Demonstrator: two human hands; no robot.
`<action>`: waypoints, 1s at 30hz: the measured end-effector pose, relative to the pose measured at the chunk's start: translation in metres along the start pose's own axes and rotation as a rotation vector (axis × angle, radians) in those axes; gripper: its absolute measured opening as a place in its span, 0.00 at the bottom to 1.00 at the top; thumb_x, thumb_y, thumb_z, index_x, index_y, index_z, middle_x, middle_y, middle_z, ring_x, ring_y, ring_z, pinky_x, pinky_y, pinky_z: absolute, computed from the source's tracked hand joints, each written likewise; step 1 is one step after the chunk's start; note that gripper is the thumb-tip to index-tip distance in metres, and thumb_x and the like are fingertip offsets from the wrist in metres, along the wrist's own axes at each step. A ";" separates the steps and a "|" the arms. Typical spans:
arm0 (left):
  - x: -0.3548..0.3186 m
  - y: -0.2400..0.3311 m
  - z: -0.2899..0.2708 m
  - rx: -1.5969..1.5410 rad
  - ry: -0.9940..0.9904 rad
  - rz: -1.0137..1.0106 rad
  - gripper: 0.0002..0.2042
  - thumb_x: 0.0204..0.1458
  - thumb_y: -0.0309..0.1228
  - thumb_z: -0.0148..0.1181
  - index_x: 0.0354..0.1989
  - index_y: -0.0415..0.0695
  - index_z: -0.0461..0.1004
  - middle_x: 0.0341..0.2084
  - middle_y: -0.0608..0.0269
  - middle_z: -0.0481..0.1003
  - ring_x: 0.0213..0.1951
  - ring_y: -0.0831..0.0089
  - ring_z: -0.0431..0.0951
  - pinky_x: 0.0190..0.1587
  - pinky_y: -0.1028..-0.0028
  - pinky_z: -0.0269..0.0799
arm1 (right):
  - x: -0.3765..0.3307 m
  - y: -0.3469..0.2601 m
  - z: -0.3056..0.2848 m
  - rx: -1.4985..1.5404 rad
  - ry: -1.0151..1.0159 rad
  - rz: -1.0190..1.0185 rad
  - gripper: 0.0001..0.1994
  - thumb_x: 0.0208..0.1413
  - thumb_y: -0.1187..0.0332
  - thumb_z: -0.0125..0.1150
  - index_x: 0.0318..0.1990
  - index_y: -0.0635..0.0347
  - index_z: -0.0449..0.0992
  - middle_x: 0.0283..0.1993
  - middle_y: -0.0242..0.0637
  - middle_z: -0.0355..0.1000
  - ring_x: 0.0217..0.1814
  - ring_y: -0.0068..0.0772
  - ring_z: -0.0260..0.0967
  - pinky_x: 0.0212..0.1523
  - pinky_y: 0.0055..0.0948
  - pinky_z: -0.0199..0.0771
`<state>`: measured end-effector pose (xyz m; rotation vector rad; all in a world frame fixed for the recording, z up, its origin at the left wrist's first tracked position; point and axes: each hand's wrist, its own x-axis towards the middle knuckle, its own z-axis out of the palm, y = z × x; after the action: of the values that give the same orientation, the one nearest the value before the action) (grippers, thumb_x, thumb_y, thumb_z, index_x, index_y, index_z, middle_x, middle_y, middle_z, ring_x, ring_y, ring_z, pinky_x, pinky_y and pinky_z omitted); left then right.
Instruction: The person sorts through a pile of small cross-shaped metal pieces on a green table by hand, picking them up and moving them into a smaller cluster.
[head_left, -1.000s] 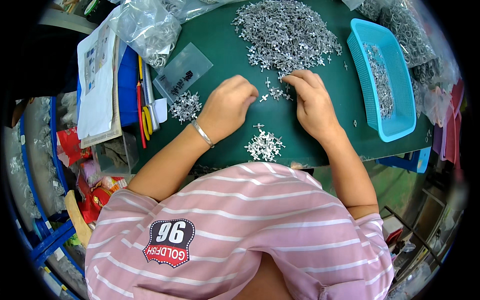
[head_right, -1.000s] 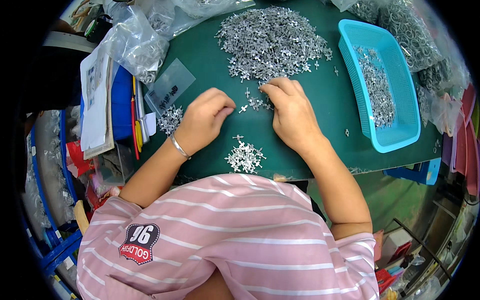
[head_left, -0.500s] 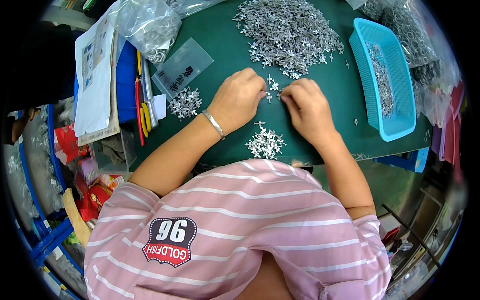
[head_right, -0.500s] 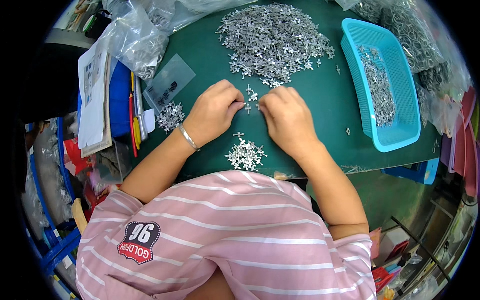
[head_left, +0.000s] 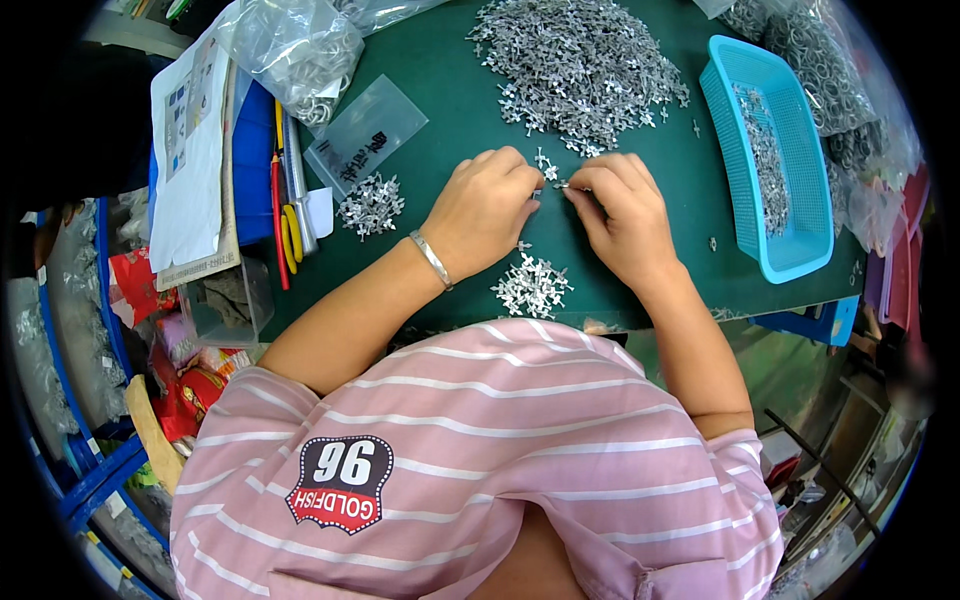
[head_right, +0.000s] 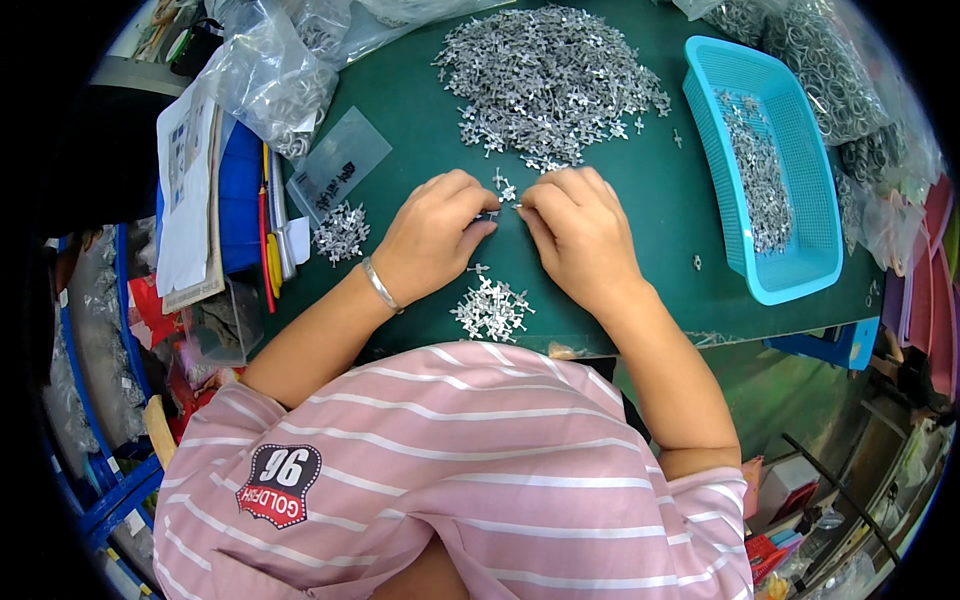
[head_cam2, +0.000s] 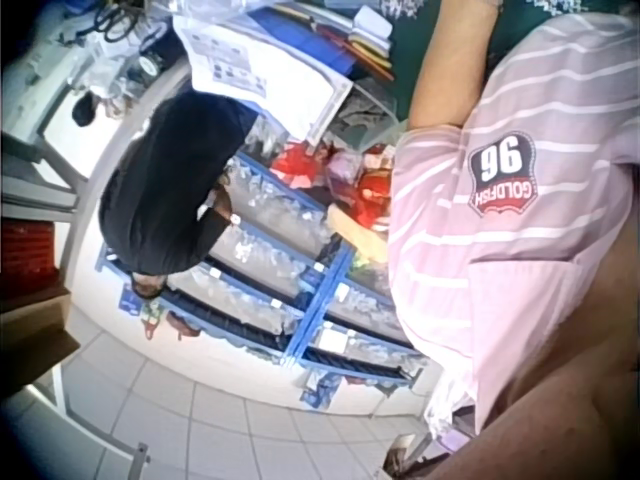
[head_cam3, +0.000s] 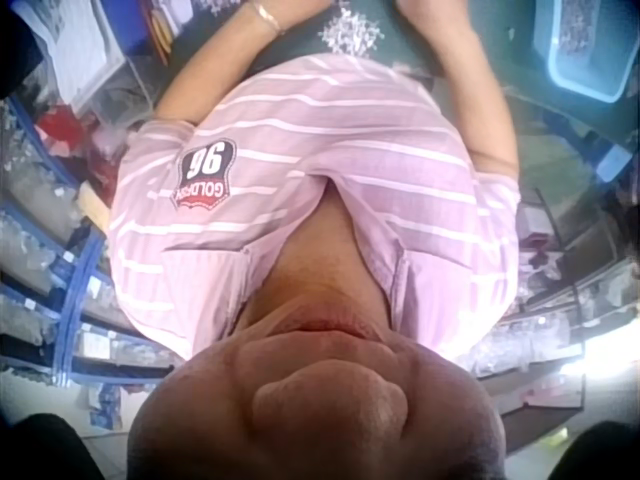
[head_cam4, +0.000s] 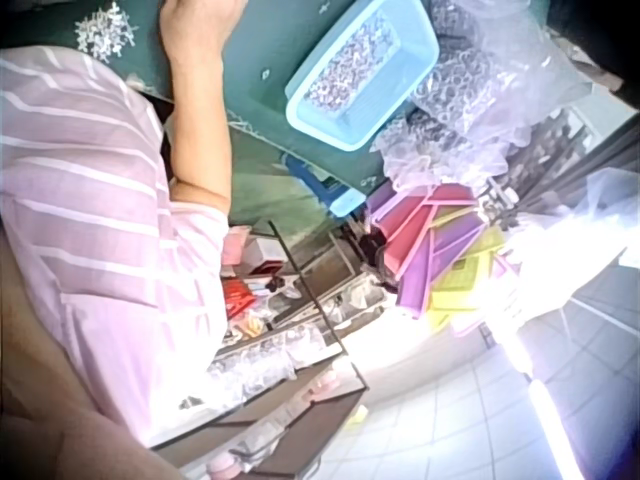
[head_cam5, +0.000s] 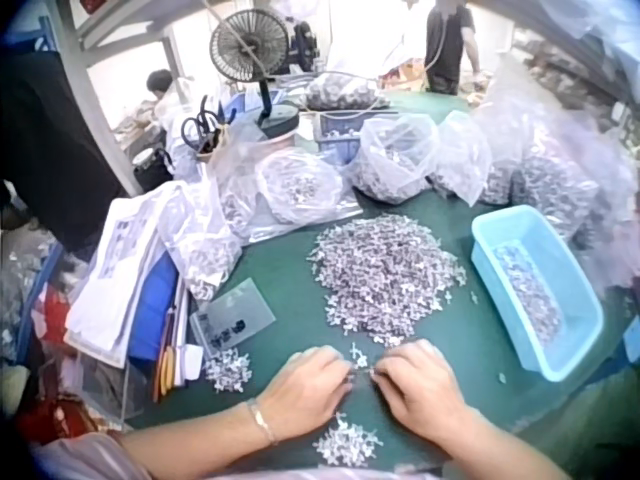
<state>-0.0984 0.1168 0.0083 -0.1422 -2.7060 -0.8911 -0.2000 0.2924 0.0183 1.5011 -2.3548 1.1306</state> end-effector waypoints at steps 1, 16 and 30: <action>-0.001 0.000 -0.002 -0.004 0.013 0.003 0.12 0.44 0.24 0.69 0.37 0.41 0.75 0.35 0.57 0.74 0.38 0.58 0.75 0.42 0.64 0.72 | -0.004 0.000 -0.002 0.032 0.024 0.001 0.06 0.48 0.78 0.67 0.32 0.61 0.76 0.33 0.38 0.73 0.36 0.45 0.71 0.38 0.38 0.72; -0.043 -0.007 -0.073 -0.026 0.215 -0.185 0.05 0.49 0.16 0.63 0.34 0.37 0.78 0.31 0.58 0.76 0.31 0.68 0.78 0.34 0.74 0.74 | -0.002 -0.053 -0.071 1.323 -0.036 0.200 0.07 0.50 0.74 0.68 0.26 0.63 0.75 0.33 0.42 0.74 0.32 0.34 0.69 0.36 0.33 0.73; -0.013 -0.002 -0.035 -0.055 0.101 0.053 0.05 0.48 0.21 0.65 0.33 0.39 0.76 0.30 0.55 0.75 0.34 0.55 0.76 0.38 0.64 0.72 | 0.025 -0.115 -0.146 1.528 -0.098 -0.248 0.05 0.49 0.75 0.66 0.28 0.66 0.75 0.33 0.39 0.74 0.33 0.34 0.70 0.36 0.31 0.72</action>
<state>-0.0775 0.0949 0.0301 -0.1750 -2.5744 -0.9315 -0.1570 0.3428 0.1940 1.9609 -0.9568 3.0241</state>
